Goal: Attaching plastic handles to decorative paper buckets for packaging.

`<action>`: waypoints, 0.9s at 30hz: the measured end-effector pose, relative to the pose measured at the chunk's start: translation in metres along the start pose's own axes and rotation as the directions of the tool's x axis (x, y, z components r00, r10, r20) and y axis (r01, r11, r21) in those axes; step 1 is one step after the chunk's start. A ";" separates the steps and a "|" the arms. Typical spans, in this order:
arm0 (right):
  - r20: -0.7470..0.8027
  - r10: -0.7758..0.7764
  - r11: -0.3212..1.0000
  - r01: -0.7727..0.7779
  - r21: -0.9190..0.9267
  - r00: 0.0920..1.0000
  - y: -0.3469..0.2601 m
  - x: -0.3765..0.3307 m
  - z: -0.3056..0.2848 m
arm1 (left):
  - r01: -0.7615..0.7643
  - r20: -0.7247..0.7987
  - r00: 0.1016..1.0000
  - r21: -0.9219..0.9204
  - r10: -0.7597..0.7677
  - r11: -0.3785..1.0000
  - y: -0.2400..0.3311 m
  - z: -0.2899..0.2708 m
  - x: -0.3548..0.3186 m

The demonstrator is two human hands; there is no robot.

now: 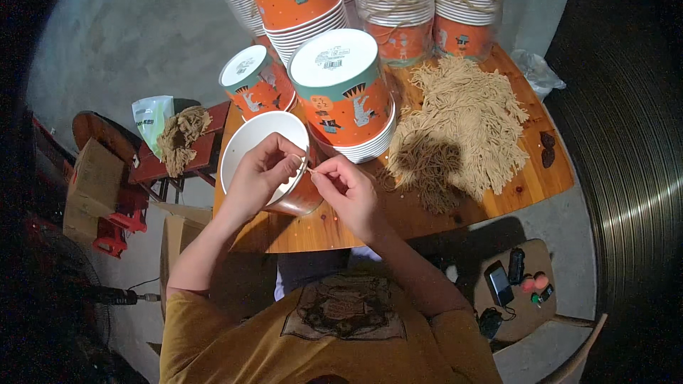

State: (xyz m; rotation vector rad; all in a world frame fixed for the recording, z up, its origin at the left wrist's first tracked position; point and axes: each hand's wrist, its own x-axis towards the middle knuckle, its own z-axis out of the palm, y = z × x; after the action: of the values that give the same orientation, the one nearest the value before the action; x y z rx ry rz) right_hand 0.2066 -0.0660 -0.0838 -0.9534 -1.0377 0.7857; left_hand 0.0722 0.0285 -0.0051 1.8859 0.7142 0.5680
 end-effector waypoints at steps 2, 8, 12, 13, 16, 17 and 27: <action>0.004 0.015 1.000 -0.015 -0.011 1.000 0.003 -0.001 -0.001 | 0.007 0.000 1.000 0.006 -0.007 1.000 0.001 0.000 0.000; -0.110 -0.107 0.973 0.081 -0.218 0.988 -0.003 0.006 0.003 | 0.011 0.015 1.000 -0.017 -0.010 1.000 0.003 0.003 0.002; -0.138 -0.091 0.940 0.040 -0.339 0.986 -0.015 0.007 0.008 | 0.000 -0.011 1.000 -0.007 0.000 1.000 -0.001 0.002 0.001; -0.149 -0.113 0.894 0.036 -0.446 0.982 -0.020 0.007 0.008 | -0.007 -0.002 1.000 -0.019 0.007 1.000 -0.001 0.003 0.002; -0.184 -0.290 0.879 0.186 -0.438 0.939 -0.005 0.011 0.011 | -0.018 0.005 1.000 -0.032 0.018 0.999 -0.002 0.004 0.003; -0.183 -0.290 0.880 0.187 -0.438 0.939 -0.006 0.010 0.010 | -0.022 -0.001 1.000 -0.033 0.022 0.999 -0.002 0.004 0.002; -0.180 -0.310 0.819 0.166 -0.549 0.933 -0.009 -0.001 0.007 | -0.020 -0.053 0.998 0.007 0.021 1.000 -0.001 0.001 0.002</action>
State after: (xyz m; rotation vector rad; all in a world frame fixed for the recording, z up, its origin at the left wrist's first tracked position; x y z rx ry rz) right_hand 0.2006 -0.0691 -0.0741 -1.3213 -1.1327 0.1408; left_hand 0.0735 0.0296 -0.0066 1.8915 0.7327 0.6317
